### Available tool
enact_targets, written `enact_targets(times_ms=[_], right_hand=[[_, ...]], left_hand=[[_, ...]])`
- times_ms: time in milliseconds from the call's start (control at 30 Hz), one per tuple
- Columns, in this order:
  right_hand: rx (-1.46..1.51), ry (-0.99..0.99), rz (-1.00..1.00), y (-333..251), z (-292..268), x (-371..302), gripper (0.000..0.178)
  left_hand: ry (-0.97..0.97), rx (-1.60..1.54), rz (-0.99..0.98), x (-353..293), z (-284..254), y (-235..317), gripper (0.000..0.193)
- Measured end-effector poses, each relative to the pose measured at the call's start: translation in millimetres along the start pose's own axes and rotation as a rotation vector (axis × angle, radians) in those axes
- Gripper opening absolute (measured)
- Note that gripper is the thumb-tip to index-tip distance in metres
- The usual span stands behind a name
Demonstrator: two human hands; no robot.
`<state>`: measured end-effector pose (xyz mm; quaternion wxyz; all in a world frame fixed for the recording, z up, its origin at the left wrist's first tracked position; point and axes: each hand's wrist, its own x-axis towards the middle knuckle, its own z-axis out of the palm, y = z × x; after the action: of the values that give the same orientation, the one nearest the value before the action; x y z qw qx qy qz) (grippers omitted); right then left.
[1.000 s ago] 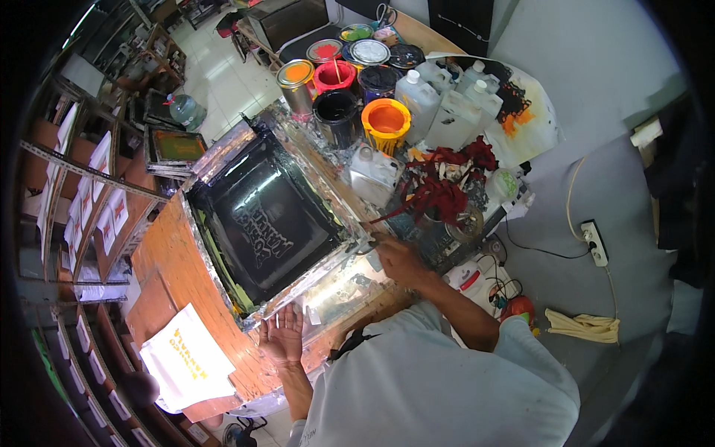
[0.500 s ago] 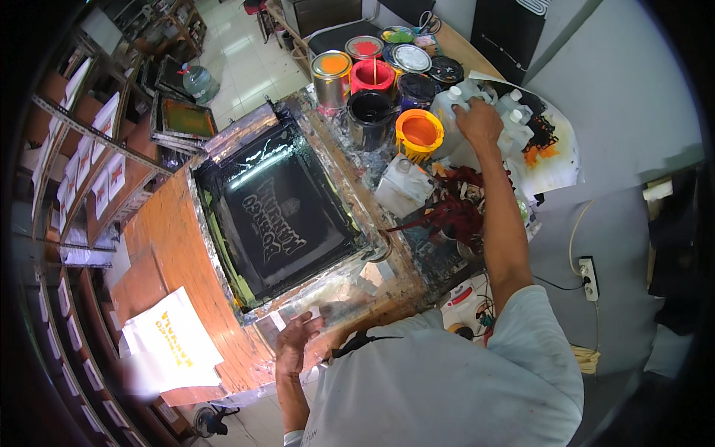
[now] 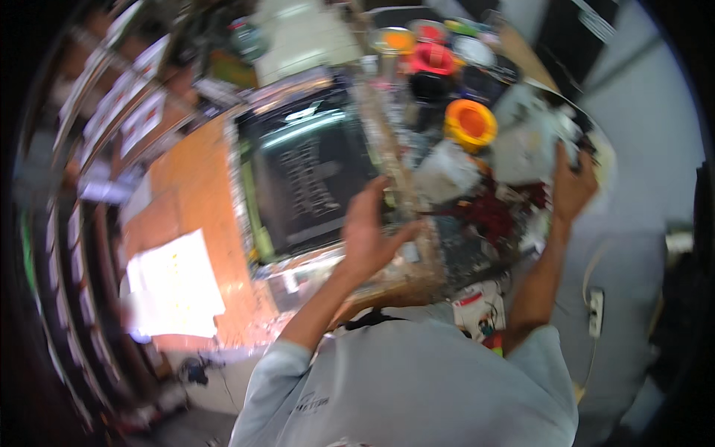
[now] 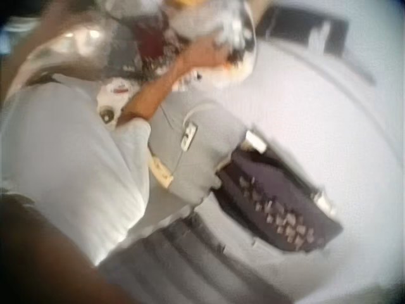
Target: The person performs screen printing by applying ink with a squeegee through a mesh screen onto paper, then lifts the screen and removes the printed sheet. The person also pours ink from containers and wipes the screen mesh by hand.
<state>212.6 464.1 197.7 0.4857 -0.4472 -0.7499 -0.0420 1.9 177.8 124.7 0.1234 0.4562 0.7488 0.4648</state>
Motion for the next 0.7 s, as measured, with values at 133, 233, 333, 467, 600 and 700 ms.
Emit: enact_targets(times_ms=[133,233,333,467,600,700], right_hand=[[0.047,-0.162,0.169,-11,-29,-26,0.035],[-0.054,-0.350,0.221,0,-24,-55,0.040],[-0.078,-0.365,0.152,-2,-14,-76,0.039],[-0.056,-0.424,0.177,-5,4,-82,0.039],[-0.063,-0.399,0.099,12,35,-89,0.040],[-0.104,-0.609,0.214,-29,44,-86,0.042]], left_hand=[[0.067,0.095,0.093,42,56,23,0.132],[-0.043,0.063,-0.039,47,81,18,0.129],[-0.062,0.028,-0.054,48,91,11,0.123],[0.046,-0.016,0.005,54,87,6,0.121],[-0.038,-0.124,-0.197,67,87,-8,0.120],[-0.020,-0.116,-0.007,59,77,-24,0.118]])
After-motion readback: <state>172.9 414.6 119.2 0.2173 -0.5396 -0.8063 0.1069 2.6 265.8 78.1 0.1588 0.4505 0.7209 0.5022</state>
